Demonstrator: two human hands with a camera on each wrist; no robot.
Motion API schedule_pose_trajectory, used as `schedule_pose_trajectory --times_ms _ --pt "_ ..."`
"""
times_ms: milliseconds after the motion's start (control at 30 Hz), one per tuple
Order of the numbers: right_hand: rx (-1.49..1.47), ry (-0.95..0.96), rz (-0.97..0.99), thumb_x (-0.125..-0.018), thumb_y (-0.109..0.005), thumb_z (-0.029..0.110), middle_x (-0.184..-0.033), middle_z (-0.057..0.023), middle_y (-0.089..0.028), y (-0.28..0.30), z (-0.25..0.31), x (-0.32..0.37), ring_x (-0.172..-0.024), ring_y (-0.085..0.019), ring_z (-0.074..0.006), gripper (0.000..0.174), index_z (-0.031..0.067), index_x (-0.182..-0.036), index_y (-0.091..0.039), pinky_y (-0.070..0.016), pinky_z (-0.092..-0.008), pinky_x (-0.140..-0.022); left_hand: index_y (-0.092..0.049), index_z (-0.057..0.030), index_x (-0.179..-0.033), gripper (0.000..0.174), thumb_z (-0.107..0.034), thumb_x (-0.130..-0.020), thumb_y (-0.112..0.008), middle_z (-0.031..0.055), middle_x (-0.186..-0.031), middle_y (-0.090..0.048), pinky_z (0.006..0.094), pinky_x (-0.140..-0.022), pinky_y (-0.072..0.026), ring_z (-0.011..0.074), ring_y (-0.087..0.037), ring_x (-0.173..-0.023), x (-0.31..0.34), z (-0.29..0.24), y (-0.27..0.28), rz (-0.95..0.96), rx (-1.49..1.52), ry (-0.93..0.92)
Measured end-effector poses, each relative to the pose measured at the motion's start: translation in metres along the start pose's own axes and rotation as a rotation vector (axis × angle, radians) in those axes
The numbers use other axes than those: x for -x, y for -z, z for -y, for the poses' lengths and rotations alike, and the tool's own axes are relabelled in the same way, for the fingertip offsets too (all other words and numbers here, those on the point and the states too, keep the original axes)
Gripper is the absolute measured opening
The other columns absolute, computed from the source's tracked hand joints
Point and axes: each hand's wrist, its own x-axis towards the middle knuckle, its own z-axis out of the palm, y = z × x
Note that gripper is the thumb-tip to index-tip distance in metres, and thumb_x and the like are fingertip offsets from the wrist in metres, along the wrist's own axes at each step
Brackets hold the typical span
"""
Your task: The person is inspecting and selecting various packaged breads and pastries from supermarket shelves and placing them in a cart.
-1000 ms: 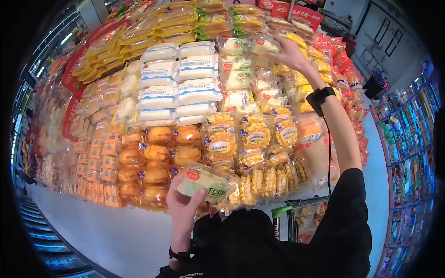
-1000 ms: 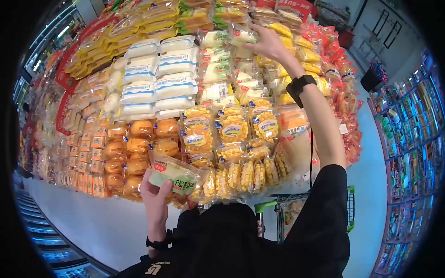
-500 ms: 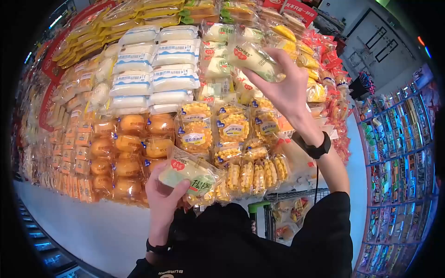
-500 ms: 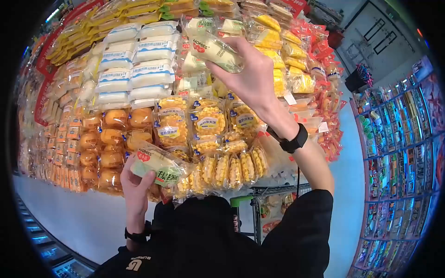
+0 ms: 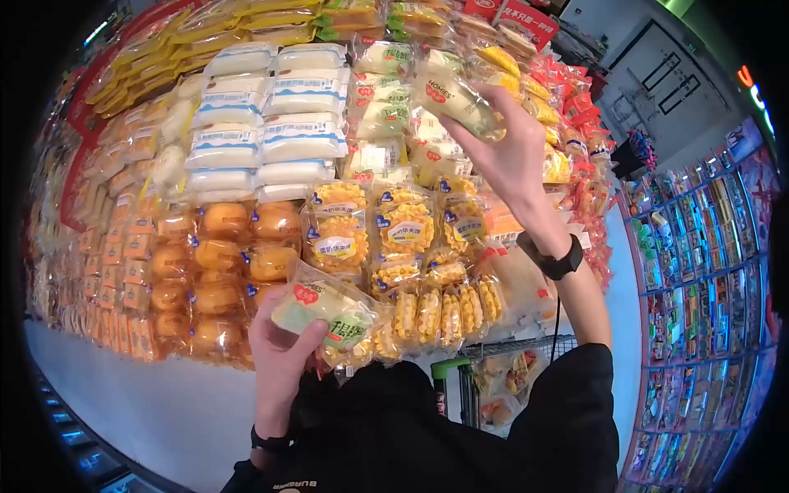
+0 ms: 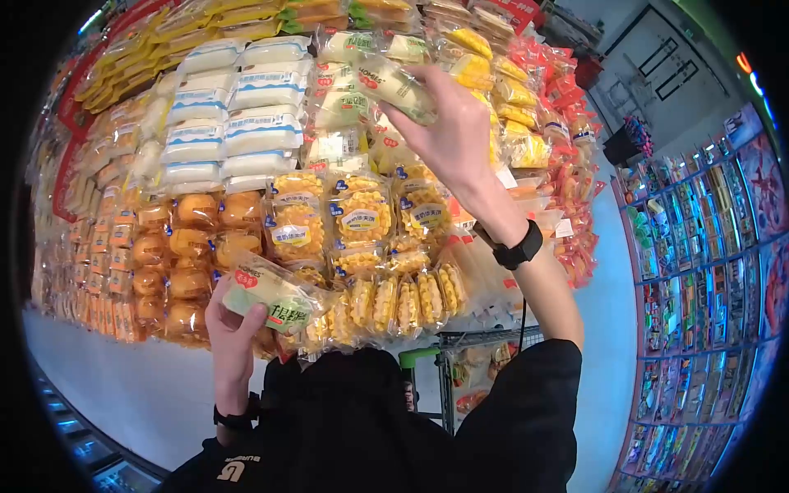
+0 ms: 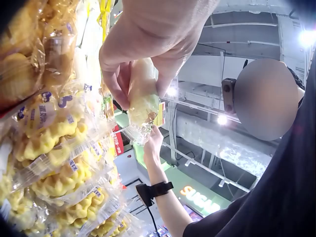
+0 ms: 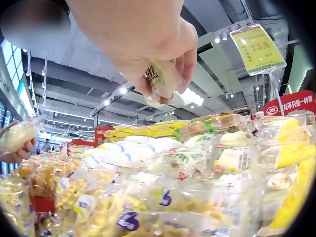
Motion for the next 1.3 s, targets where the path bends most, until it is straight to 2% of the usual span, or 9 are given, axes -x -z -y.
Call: schedule_pose_trajectory --times_ms 200,300,400,433,633,833,1133,1233,1300 --pt "0.282 -0.217 0.364 -0.077 -0.078 0.031 -0.110 -0.0166 -0.067 -0.018 -0.089 -0.026 -0.091 -0.067 -0.0350 0.049 0.0024 -0.113 -0.062 -0.0526 -0.0435 -0.078 -0.052 -0.0006 -0.121 0.042 0.003 -0.083 -0.070 0.0087 -0.106 -0.065 0.0294 -0.081 -0.0535 0.0152 -0.063 -0.095 0.002 -0.001 0.001 -0.011 -0.002 -0.028" --pt "0.103 -0.355 0.535 -0.074 -0.080 0.035 -0.115 -0.0197 -0.065 -0.037 -0.116 -0.035 -0.099 -0.065 -0.0360 0.059 -0.0003 -0.116 -0.060 -0.0506 -0.0437 -0.086 -0.053 -0.0004 -0.122 0.043 0.004 -0.083 -0.069 0.0089 -0.109 -0.064 0.0309 -0.086 -0.0521 0.0155 -0.062 -0.099 0.002 0.001 0.003 -0.009 0.004 -0.049" --pt "0.049 -0.075 0.450 -0.074 -0.081 0.038 -0.111 -0.0201 -0.066 -0.071 -0.148 -0.036 -0.085 -0.068 -0.0286 0.063 -0.0008 -0.119 -0.059 -0.0527 -0.0379 -0.077 -0.053 -0.0002 -0.122 0.043 0.005 -0.082 -0.069 0.0091 -0.111 -0.063 0.0320 -0.090 -0.0504 0.0156 -0.061 -0.103 0.004 0.002 0.006 -0.022 -0.008 -0.050" --pt "-0.023 -0.301 0.644 -0.075 -0.080 0.042 -0.117 -0.0224 -0.064 -0.070 -0.145 -0.043 -0.111 -0.061 -0.0355 0.066 -0.0016 -0.121 -0.059 -0.0475 -0.0404 -0.094 -0.053 -0.0001 -0.123 0.044 0.005 -0.082 -0.069 0.0092 -0.112 -0.063 0.0321 -0.090 -0.0501 0.0156 -0.060 -0.103 0.003 0.002 0.007 -0.019 -0.008 -0.050" --pt "-0.192 -0.163 0.708 -0.080 -0.078 0.043 -0.122 -0.0194 -0.063 -0.088 -0.169 -0.053 -0.107 -0.062 -0.0316 0.065 0.0008 -0.124 -0.058 -0.0494 -0.0395 -0.092 -0.053 0.0005 -0.123 0.045 0.005 -0.082 -0.069 0.0088 -0.113 -0.063 0.0324 -0.092 -0.0489 0.0159 -0.060 -0.104 0.004 0.000 0.007 -0.058 -0.030 -0.056" --pt "-0.465 -0.381 0.604 -0.081 -0.077 0.043 -0.113 -0.0149 -0.065 -0.088 -0.160 -0.046 -0.088 -0.064 -0.0210 0.058 0.0023 -0.119 -0.061 -0.0524 -0.0326 -0.073 -0.053 0.0002 -0.122 0.044 0.004 -0.081 -0.070 0.0081 -0.112 -0.062 0.0321 -0.093 -0.0483 0.0156 -0.060 -0.104 0.001 0.002 0.006 -0.043 -0.030 -0.048" --pt "0.348 0.157 0.596 -0.080 -0.075 0.039 -0.095 -0.0192 -0.069 -0.088 -0.163 -0.049 -0.086 -0.067 -0.0345 0.047 0.0075 -0.114 -0.063 -0.0524 -0.0424 -0.076 -0.054 -0.0003 -0.119 0.042 0.002 -0.082 -0.071 0.0078 -0.111 -0.063 0.0322 -0.092 -0.0475 0.0153 -0.059 -0.103 -0.001 0.003 0.003 -0.047 -0.026 -0.046" --pt "0.241 -0.093 0.808 -0.081 -0.074 0.035 -0.100 -0.0171 -0.068 -0.079 -0.149 -0.068 -0.092 -0.065 -0.0335 0.043 0.0074 -0.113 -0.066 -0.0503 -0.0421 -0.083 -0.054 -0.0004 -0.119 0.041 0.003 -0.081 -0.071 0.0078 -0.110 -0.063 0.0320 -0.092 -0.0475 0.0151 -0.059 -0.103 0.000 0.001 0.003 -0.044 -0.029 -0.055" --pt "0.073 -0.102 0.731 -0.084 -0.072 0.029 -0.093 -0.0144 -0.069 -0.082 -0.161 -0.073 -0.087 -0.066 -0.0299 0.033 0.0065 -0.107 -0.067 -0.0509 -0.0396 -0.079 -0.054 -0.0003 -0.119 0.041 0.003 -0.082 -0.071 0.0079 -0.110 -0.063 0.0319 -0.092 -0.0476 0.0151 -0.059 -0.103 0.000 0.001 0.003 -0.049 -0.026 -0.064"
